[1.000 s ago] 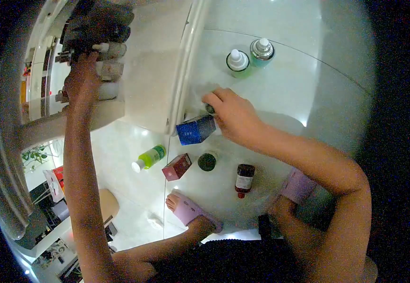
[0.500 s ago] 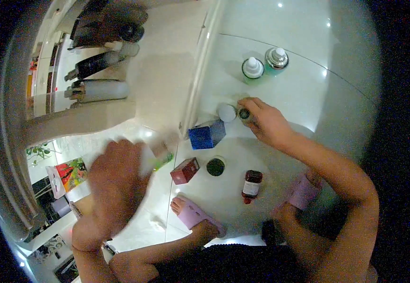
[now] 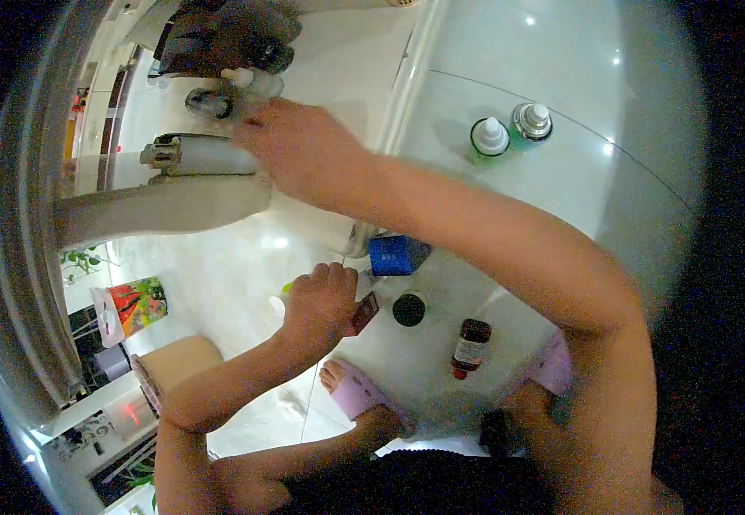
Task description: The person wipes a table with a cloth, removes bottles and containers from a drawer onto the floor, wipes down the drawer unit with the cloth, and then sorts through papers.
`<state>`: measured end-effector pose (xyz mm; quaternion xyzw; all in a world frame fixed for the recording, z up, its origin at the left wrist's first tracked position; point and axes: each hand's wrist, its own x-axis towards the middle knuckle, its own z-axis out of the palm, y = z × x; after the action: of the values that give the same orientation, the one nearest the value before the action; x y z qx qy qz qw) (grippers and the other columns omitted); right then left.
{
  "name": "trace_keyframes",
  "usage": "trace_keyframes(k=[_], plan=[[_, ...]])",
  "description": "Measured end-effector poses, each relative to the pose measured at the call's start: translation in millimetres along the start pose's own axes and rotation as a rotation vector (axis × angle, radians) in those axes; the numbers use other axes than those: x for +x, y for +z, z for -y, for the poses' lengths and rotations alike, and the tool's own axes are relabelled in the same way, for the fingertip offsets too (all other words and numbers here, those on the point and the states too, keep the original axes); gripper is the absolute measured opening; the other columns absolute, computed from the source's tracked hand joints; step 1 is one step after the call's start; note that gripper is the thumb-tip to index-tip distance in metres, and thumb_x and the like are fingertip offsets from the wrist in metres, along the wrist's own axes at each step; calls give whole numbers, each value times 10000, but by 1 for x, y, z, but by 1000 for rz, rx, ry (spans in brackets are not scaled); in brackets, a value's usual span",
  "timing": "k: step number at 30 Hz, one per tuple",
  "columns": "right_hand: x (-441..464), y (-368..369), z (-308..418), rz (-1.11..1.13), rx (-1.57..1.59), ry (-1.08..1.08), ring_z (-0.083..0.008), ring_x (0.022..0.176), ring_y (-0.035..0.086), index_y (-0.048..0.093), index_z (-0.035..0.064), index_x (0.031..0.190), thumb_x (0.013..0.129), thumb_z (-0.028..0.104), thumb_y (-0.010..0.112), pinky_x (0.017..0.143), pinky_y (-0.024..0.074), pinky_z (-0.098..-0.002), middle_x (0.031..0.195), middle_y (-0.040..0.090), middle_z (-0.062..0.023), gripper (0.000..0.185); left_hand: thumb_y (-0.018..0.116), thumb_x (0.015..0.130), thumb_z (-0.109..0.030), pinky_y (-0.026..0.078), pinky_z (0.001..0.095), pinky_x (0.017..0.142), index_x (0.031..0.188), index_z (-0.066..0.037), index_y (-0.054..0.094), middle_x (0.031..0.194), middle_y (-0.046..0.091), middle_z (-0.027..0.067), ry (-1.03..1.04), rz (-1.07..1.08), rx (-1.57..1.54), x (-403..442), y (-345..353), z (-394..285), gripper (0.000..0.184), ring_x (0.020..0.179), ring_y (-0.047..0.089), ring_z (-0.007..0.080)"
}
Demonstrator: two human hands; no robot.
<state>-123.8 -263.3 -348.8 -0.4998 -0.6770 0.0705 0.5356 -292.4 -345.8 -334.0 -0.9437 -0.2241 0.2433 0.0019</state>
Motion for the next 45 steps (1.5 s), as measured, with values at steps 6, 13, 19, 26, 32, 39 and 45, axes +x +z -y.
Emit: trace_keyframes(k=[6, 13, 19, 26, 32, 39, 45], plan=[[56, 74, -5, -25, 109, 23, -357, 1070, 525, 519, 37, 1184, 644, 46, 616, 924, 454, -399, 1135, 560, -190, 549, 720, 689, -273, 508, 358, 609, 921, -54, 584, 818, 593, 84, -84, 31, -248, -7, -20, 16, 347, 789, 605, 255], [77, 80, -13, 397, 221, 188, -360, 1067, 532, 516, 8, 1183, 612, 145, 648, 926, 443, -397, 1110, 572, -217, 602, 679, 765, -67, 470, 277, 526, 898, -53, 615, 804, 627, 67, -203, -218, -636, -48, -33, 70, 149, 683, 608, 170], [53, 48, -2, 316, 276, 254, -366, 945, 584, 598, 8, 1013, 608, 158, 657, 839, 473, -423, 963, 621, -195, 436, 611, 786, 41, 462, 243, 516, 872, -27, 612, 838, 622, 85, -166, -578, -761, -26, -59, 61, 110, 656, 591, 156], [27, -71, -6, 159, 144, 265, -330, 879, 586, 502, 39, 1167, 670, 97, 671, 767, 469, -402, 1003, 611, -175, 527, 622, 724, -9, 512, 339, 657, 879, -62, 608, 905, 612, 87, 32, -753, 0, 4, -91, 67, 164, 792, 598, 254], [6, -142, -38, 145, 2, 338, -246, 804, 563, 486, 12, 1127, 658, 39, 690, 744, 460, -346, 940, 604, -142, 512, 585, 791, -162, 492, 376, 807, 1045, -20, 533, 1086, 556, 123, -513, -376, -8, 98, -132, 104, 296, 1024, 536, 289], [-29, -143, -105, 326, -87, 570, -355, 912, 604, 566, 35, 1045, 627, 82, 702, 802, 487, -391, 961, 633, -180, 442, 779, 631, -345, 366, 425, 991, 1214, 1, 435, 1216, 476, 222, -850, -1047, -828, 179, -41, 179, 760, 1142, 457, 355], [-25, -142, -124, 423, -102, 786, -305, 944, 598, 534, 4, 1097, 633, 59, 721, 837, 476, -356, 977, 630, -157, 503, 815, 607, -313, 394, 422, 961, 1200, 7, 448, 1205, 498, 233, -732, -1043, -897, 191, -43, 187, 767, 1115, 492, 366]])
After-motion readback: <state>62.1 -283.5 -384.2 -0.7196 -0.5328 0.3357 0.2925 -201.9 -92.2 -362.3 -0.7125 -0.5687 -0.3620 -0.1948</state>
